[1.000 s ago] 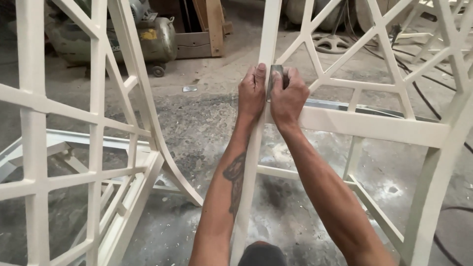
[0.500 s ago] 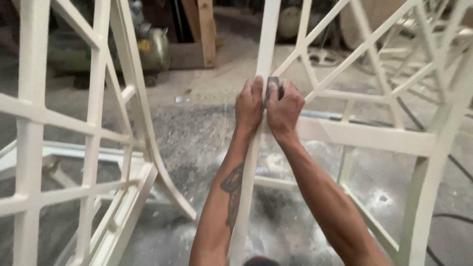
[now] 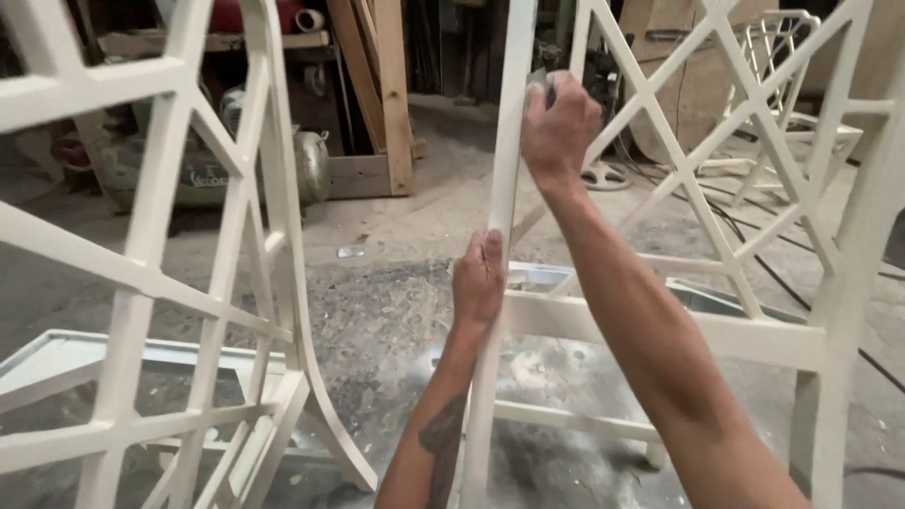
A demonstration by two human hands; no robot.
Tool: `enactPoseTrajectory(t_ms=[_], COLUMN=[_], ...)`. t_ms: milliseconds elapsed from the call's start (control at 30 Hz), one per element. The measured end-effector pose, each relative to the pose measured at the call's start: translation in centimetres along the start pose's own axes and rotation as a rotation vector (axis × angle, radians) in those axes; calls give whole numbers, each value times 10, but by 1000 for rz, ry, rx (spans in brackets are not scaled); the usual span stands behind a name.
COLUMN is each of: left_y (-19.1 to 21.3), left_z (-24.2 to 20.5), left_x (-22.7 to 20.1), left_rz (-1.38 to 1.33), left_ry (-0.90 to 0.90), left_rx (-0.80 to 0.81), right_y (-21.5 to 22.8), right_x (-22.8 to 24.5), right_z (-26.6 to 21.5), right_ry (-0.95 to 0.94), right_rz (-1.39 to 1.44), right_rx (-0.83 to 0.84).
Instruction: Sanding the backrest of a white-painted wooden chair frame using a sanding block.
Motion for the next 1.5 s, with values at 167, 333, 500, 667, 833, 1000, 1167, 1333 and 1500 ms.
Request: enactPoseTrajectory(t_ms=[167,333,500,667,833,1000,1167,1333,1500], left_y=[7,22,34,41,40,31,31,12,7], left_z=[-14,-25,-36,-42,-35,-29,-24,-11,-2], left_x=[3,-12,-18,-17,-16,-5,-14,4,2], left_rz=[-23,-31,-38,-45,-43,-12,-7,40,115], left_ry=[-5,-52,1,-15,-28,93,114,123,24], left_rx=[1,-1,32,52,54,77,71,71,50], right_y=[-1,-11,-30,-31,-10,10,59,67,46], right_x=[11,28,30,38,48,17,20,-2,18], right_z=[39,93,153,176,131,-2,-89,-67,7], right_ry=[29,113,206,195,190,41,-39,-2,-12], right_rz=[-86,14,16,-1,-11,-88,-92,-133,113], right_rx=[-29,-93,-123,-57,-40,223,353,484,237])
Point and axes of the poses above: each hand's wrist, its own z-axis towards the middle knuckle, its own y-axis out of the back of the hand, x = y × z, the point moved 6 cm from there along z, towards the middle knuckle, and after that the axes turned 3 degrees about -x, right-handed, at the moved point
